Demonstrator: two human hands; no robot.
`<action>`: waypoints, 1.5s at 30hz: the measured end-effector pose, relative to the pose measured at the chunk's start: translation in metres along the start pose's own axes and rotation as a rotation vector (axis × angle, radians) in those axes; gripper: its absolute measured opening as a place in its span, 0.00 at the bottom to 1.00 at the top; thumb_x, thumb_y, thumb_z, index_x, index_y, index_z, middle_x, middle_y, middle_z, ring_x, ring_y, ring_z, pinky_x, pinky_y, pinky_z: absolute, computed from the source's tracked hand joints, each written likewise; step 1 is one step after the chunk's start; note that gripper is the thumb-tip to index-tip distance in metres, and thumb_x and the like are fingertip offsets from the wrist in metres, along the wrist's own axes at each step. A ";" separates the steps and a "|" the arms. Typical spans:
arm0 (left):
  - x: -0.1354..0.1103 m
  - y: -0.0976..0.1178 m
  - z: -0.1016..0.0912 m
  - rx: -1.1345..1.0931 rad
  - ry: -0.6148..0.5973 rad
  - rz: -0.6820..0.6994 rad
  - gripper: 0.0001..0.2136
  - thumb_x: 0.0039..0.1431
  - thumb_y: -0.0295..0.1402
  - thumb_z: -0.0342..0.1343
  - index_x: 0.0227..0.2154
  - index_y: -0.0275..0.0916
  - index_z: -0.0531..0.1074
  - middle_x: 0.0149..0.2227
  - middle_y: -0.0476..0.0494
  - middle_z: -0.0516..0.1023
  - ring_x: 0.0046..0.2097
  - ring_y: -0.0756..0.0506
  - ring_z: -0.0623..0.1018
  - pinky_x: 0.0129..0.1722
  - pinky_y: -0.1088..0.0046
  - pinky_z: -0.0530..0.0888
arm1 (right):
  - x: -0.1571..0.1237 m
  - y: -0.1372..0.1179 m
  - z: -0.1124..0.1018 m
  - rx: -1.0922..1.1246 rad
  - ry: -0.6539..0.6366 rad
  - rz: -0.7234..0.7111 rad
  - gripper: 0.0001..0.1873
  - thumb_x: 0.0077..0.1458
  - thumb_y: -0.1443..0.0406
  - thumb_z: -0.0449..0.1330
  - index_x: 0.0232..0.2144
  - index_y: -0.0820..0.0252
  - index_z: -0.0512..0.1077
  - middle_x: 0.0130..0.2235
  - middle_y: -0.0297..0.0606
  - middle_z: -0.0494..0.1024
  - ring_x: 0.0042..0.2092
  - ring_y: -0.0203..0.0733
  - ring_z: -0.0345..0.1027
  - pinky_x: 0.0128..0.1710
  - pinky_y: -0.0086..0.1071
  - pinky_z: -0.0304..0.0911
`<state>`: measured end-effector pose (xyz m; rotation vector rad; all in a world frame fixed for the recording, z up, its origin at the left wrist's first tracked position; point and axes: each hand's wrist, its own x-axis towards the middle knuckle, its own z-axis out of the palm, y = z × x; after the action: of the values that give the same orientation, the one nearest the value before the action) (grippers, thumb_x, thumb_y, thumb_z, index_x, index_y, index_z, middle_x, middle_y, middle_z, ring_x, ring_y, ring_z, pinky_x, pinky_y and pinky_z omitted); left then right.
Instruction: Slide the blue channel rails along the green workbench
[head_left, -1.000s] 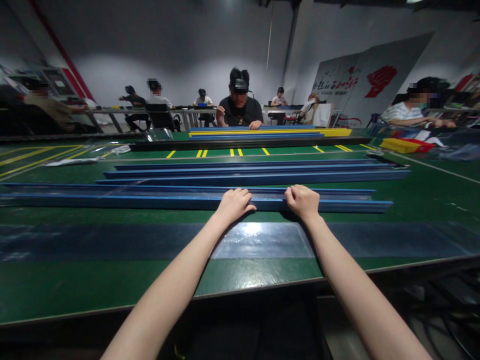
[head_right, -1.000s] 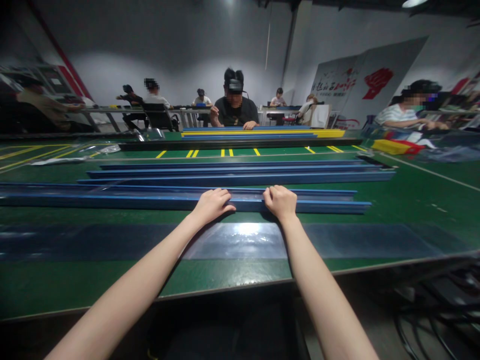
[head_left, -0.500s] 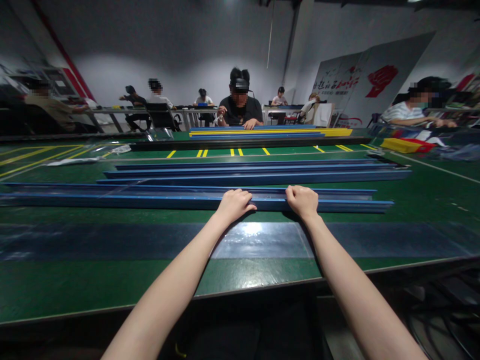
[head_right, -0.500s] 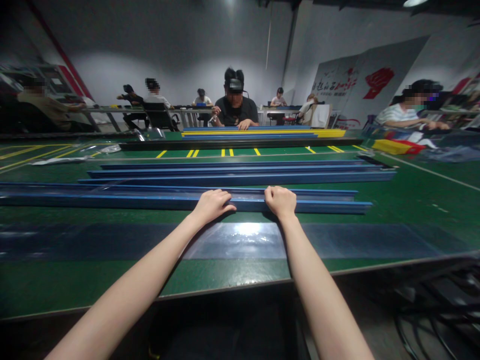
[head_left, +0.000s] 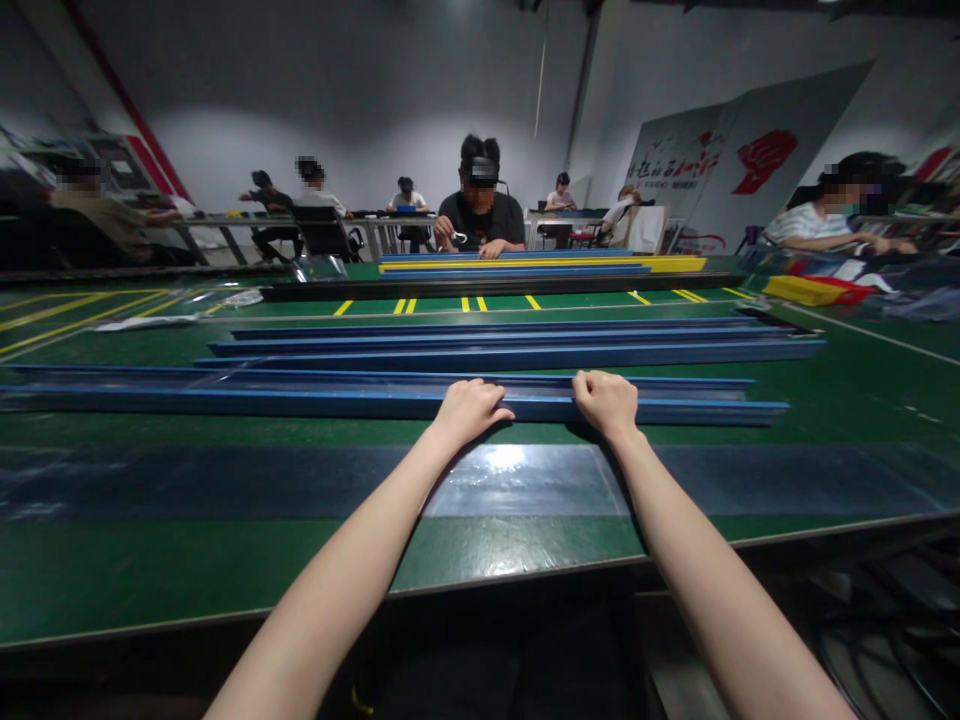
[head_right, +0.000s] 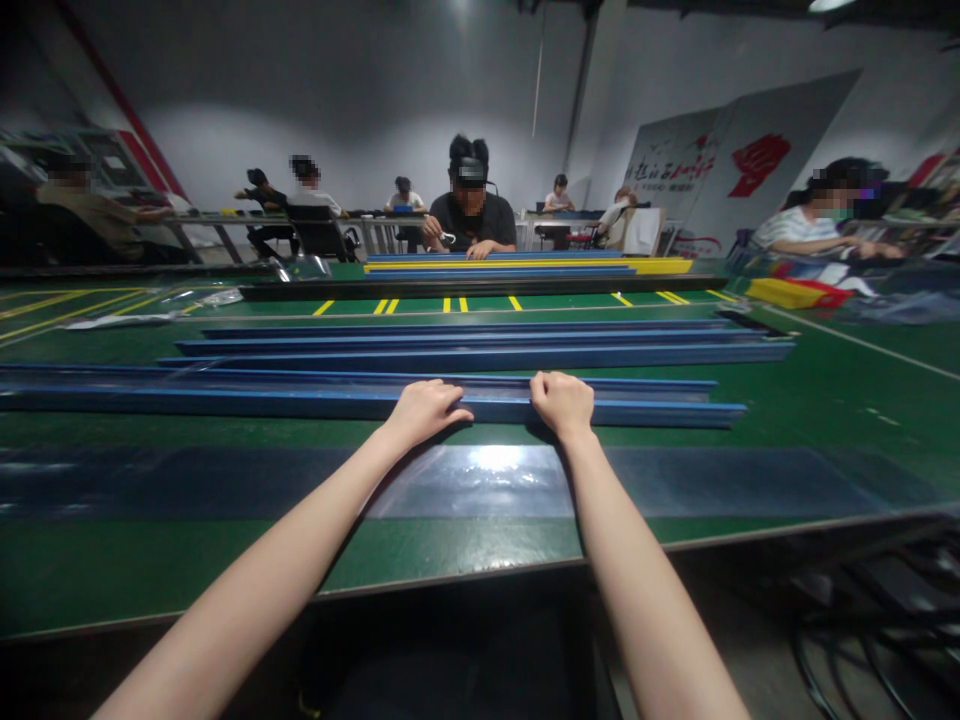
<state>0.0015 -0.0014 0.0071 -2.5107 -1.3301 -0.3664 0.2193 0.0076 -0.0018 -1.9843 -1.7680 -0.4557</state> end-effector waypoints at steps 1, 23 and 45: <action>0.000 0.000 0.000 0.000 -0.004 -0.002 0.15 0.55 0.47 0.51 0.31 0.39 0.71 0.33 0.43 0.76 0.38 0.45 0.74 0.32 0.73 0.65 | 0.000 0.000 0.000 0.002 0.000 0.000 0.23 0.55 0.60 0.43 0.23 0.62 0.75 0.30 0.43 0.78 0.32 0.42 0.70 0.25 0.29 0.46; 0.000 -0.002 -0.002 -0.035 -0.037 -0.020 0.16 0.55 0.48 0.50 0.32 0.39 0.71 0.33 0.43 0.76 0.38 0.45 0.74 0.33 0.74 0.65 | -0.001 -0.001 -0.003 0.019 -0.011 -0.001 0.24 0.55 0.60 0.42 0.25 0.62 0.76 0.31 0.45 0.78 0.32 0.41 0.69 0.26 0.29 0.48; 0.000 -0.001 -0.001 -0.022 -0.005 -0.021 0.15 0.54 0.48 0.50 0.32 0.39 0.68 0.32 0.43 0.76 0.37 0.44 0.74 0.32 0.74 0.65 | -0.003 0.001 -0.008 -0.030 -0.042 -0.140 0.23 0.57 0.59 0.42 0.23 0.60 0.73 0.31 0.41 0.77 0.33 0.39 0.68 0.25 0.30 0.43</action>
<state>0.0001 -0.0013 0.0080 -2.5188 -1.3619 -0.3818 0.2205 0.0010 0.0030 -1.9110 -1.9450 -0.4910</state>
